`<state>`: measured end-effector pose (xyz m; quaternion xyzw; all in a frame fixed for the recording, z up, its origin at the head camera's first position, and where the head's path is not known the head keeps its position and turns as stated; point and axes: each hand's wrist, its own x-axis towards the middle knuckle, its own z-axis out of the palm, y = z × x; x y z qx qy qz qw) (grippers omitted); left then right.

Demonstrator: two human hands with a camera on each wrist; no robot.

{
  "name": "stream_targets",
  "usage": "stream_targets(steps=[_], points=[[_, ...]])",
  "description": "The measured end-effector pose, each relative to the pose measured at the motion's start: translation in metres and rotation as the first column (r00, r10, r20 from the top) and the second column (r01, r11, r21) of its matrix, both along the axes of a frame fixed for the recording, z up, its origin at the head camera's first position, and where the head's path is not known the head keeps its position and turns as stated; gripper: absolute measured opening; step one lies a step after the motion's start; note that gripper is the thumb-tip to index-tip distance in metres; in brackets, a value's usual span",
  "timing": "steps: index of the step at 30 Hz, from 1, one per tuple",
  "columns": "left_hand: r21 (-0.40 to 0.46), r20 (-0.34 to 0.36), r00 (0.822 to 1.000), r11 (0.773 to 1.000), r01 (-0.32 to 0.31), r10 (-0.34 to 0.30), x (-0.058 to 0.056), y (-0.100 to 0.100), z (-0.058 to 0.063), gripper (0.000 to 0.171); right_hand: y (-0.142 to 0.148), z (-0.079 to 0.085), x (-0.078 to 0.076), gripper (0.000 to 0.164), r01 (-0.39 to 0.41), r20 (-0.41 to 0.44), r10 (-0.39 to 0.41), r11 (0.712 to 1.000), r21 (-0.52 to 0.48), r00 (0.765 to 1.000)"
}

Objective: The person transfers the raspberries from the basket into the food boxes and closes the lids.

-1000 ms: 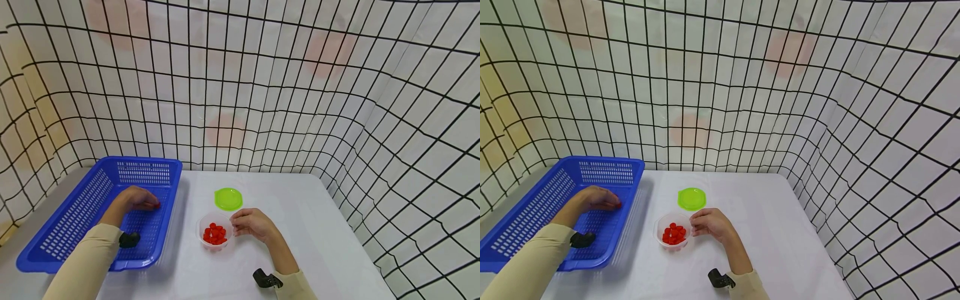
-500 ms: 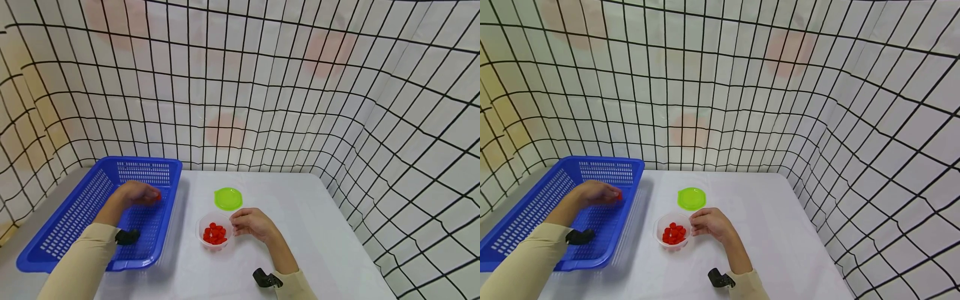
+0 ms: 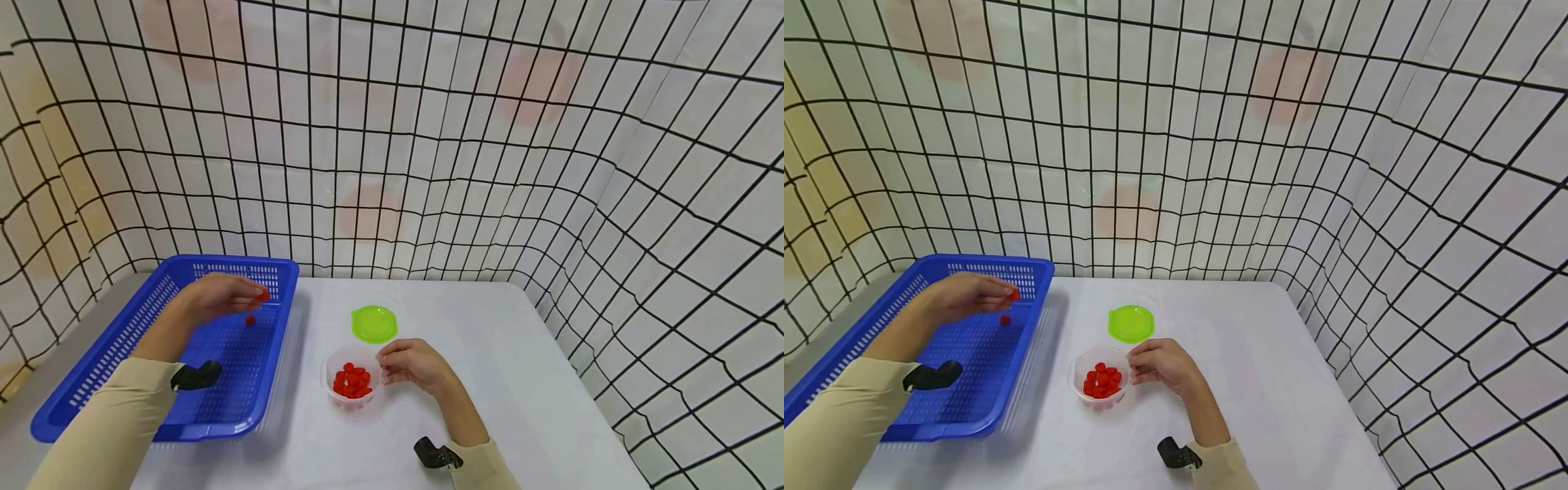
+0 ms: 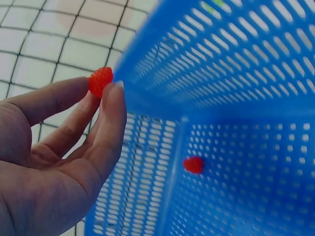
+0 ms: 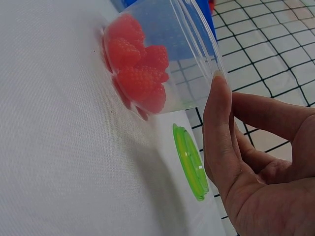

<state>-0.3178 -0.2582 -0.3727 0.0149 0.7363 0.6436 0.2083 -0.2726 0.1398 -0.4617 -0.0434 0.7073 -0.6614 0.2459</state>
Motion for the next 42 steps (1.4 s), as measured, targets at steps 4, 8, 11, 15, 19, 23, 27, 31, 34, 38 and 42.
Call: stream_targets(steps=[4,8,11,15,19,23,27,31,34,38,42], points=[[0.017,-0.017,0.998,0.998,0.058,-0.058,0.001,0.013,0.009,0.039,0.001,0.000,0.001,0.024,-0.003,-0.002,0.003,1.000,-0.009,1.000],[-0.019,-0.057,0.995,0.996,0.085,-0.086,0.004,0.034,0.018,0.043,0.001,0.001,0.001,0.024,-0.007,-0.005,0.007,1.000,-0.011,1.000],[-0.049,-0.072,0.992,0.994,0.098,-0.101,0.007,0.051,0.024,0.041,0.002,0.001,0.001,0.024,-0.007,-0.006,0.007,1.000,-0.012,1.000],[-0.083,-0.079,0.986,0.987,0.139,-0.145,0.010,0.073,0.027,0.037,0.002,0.001,0.001,0.024,-0.007,-0.006,0.006,1.000,-0.016,1.000],[-0.087,-0.066,0.979,0.978,0.187,-0.193,0.011,0.091,0.022,0.035,0.003,0.002,0.000,0.023,-0.008,-0.007,0.008,1.000,-0.024,1.000],[-0.105,-0.034,0.974,0.970,0.220,-0.224,0.011,0.104,0.015,0.032,0.003,0.003,0.000,0.023,-0.008,-0.006,0.008,1.000,-0.025,1.000],[-0.137,-0.008,0.970,0.962,0.238,-0.241,0.012,0.115,0.011,0.029,0.003,0.003,0.000,0.021,-0.008,-0.002,0.008,1.000,-0.018,1.000],[-0.163,0.019,0.955,0.942,0.294,-0.295,0.015,0.125,0.008,0.029,0.003,0.004,0.000,0.022,-0.006,0.001,0.006,1.000,-0.007,1.000],[-0.178,0.042,0.943,0.926,0.332,-0.330,0.016,0.134,0.005,0.026,0.003,0.005,0.000,0.024,-0.003,0.003,0.003,1.000,0.003,1.000],[-0.191,0.071,0.930,0.910,0.367,-0.360,0.017,0.143,-0.003,0.022,0.003,0.005,0.001,0.026,0.001,0.004,-0.001,1.000,0.007,1.000],[-0.195,0.104,0.920,0.900,0.391,-0.377,0.019,0.149,-0.011,0.023,0.002,0.003,0.001,0.026,-0.007,0.003,0.007,1.000,0.001,1.000]])
